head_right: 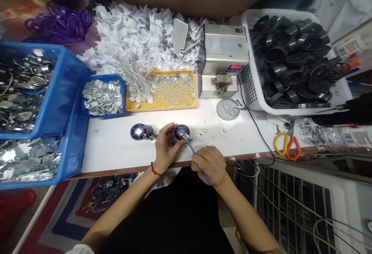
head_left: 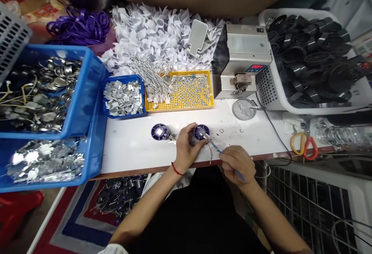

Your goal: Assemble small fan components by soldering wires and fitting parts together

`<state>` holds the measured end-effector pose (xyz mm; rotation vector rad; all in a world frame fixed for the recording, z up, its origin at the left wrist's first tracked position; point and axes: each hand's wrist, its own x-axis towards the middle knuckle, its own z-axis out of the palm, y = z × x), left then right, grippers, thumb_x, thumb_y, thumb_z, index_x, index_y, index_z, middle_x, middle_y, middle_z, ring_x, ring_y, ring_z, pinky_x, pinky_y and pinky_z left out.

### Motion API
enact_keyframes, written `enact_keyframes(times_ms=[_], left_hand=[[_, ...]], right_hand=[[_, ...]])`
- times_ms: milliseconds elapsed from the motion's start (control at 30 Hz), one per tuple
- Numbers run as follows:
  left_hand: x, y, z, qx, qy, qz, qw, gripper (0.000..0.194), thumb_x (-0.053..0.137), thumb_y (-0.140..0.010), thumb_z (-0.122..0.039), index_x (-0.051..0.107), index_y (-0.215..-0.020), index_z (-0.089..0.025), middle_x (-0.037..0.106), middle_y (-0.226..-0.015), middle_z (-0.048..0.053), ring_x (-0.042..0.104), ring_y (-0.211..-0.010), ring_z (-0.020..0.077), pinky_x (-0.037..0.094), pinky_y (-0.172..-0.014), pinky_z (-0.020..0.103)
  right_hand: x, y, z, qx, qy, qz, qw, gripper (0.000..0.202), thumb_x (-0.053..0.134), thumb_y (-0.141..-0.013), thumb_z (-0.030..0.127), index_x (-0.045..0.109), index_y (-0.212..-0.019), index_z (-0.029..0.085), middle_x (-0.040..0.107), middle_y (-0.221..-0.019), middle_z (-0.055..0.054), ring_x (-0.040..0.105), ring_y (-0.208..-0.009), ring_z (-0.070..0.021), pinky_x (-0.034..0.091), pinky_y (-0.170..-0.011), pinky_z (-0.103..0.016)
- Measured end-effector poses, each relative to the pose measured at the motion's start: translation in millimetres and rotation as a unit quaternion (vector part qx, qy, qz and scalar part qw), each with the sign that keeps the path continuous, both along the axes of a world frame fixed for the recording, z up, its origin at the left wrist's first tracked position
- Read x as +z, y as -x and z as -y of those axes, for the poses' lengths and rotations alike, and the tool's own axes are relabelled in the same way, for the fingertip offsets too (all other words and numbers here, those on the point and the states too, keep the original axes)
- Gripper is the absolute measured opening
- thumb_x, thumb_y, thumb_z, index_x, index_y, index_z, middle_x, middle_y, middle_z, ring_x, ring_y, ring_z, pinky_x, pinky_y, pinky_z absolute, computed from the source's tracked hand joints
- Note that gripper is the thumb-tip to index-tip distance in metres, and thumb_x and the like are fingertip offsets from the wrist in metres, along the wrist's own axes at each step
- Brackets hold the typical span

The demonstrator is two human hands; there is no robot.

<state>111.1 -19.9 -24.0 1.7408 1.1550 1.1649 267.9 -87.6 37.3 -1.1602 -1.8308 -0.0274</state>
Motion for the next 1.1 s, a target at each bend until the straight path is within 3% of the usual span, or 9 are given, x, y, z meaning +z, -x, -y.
enact_keyframes(times_ms=[200,400,567,667,800,1100], left_hand=[[1.5,-0.3,0.4,0.002,-0.029,-0.025,0.999,0.053,0.072,-0.081,-0.042,0.05,-0.125,-0.022,0.064,-0.114,0.008,0.063,-0.105,0.0217,0.054,-0.092,0.039],[3.1,0.8,0.1,-0.001,-0.056,-0.047,0.997,0.047,0.064,-0.087,-0.041,0.048,-0.126,-0.022,0.064,-0.115,0.009,0.063,-0.107,0.0226,0.054,-0.091,0.039],[3.4,0.4,0.1,0.005,-0.068,-0.051,0.996,0.043,0.066,-0.085,-0.039,0.051,-0.122,-0.023,0.066,-0.112,0.008,0.064,-0.103,0.0228,0.053,-0.087,0.037],[1.4,-0.1,0.2,0.012,-0.073,-0.055,0.996,0.043,0.065,-0.085,-0.043,0.05,-0.119,-0.022,0.066,-0.107,0.008,0.065,-0.099,0.0229,0.054,-0.084,0.036],[-0.9,-0.1,0.4,0.012,-0.064,-0.049,0.997,0.045,0.065,-0.085,-0.046,0.049,-0.119,-0.021,0.066,-0.106,0.008,0.065,-0.096,0.0229,0.054,-0.081,0.036],[-2.2,-0.8,1.5,0.009,-0.016,-0.041,0.999,0.045,0.067,-0.083,-0.046,0.049,-0.117,-0.023,0.066,-0.107,0.008,0.065,-0.099,0.024,0.054,-0.083,0.038]], right_hand=[[46.4,-8.8,-39.1,0.039,0.119,0.077,0.989,0.015,0.048,-0.094,0.016,0.056,-0.082,0.019,0.063,-0.068,-0.002,0.055,-0.063,-0.0143,0.045,-0.061,-0.027],[68.3,0.2,-71.0,0.087,0.176,0.212,0.957,0.026,0.044,-0.096,0.022,0.059,-0.076,0.017,0.06,-0.064,-0.004,0.051,-0.059,-0.0159,0.035,-0.058,-0.028],[74.1,14.2,-85.1,0.053,0.247,0.269,0.929,0.033,0.043,-0.097,0.026,0.054,-0.068,0.017,0.056,-0.059,-0.002,0.044,-0.051,-0.0134,0.026,-0.054,-0.028],[74.9,21.8,-93.7,0.047,0.235,0.276,0.931,0.037,0.041,-0.099,0.033,0.053,-0.067,0.017,0.054,-0.058,-0.002,0.044,-0.052,-0.0127,0.022,-0.053,-0.027],[73.6,29.7,-105.0,0.034,0.219,0.286,0.932,0.038,0.036,-0.1,0.031,0.055,-0.07,0.016,0.054,-0.059,-0.002,0.045,-0.052,-0.0128,0.018,-0.053,-0.028],[62.6,44.3,-115.2,-0.007,0.226,0.27,0.936,0.045,0.034,-0.101,0.044,0.058,-0.076,0.015,0.058,-0.061,-0.005,0.049,-0.058,-0.0153,0.023,-0.058,-0.029]])
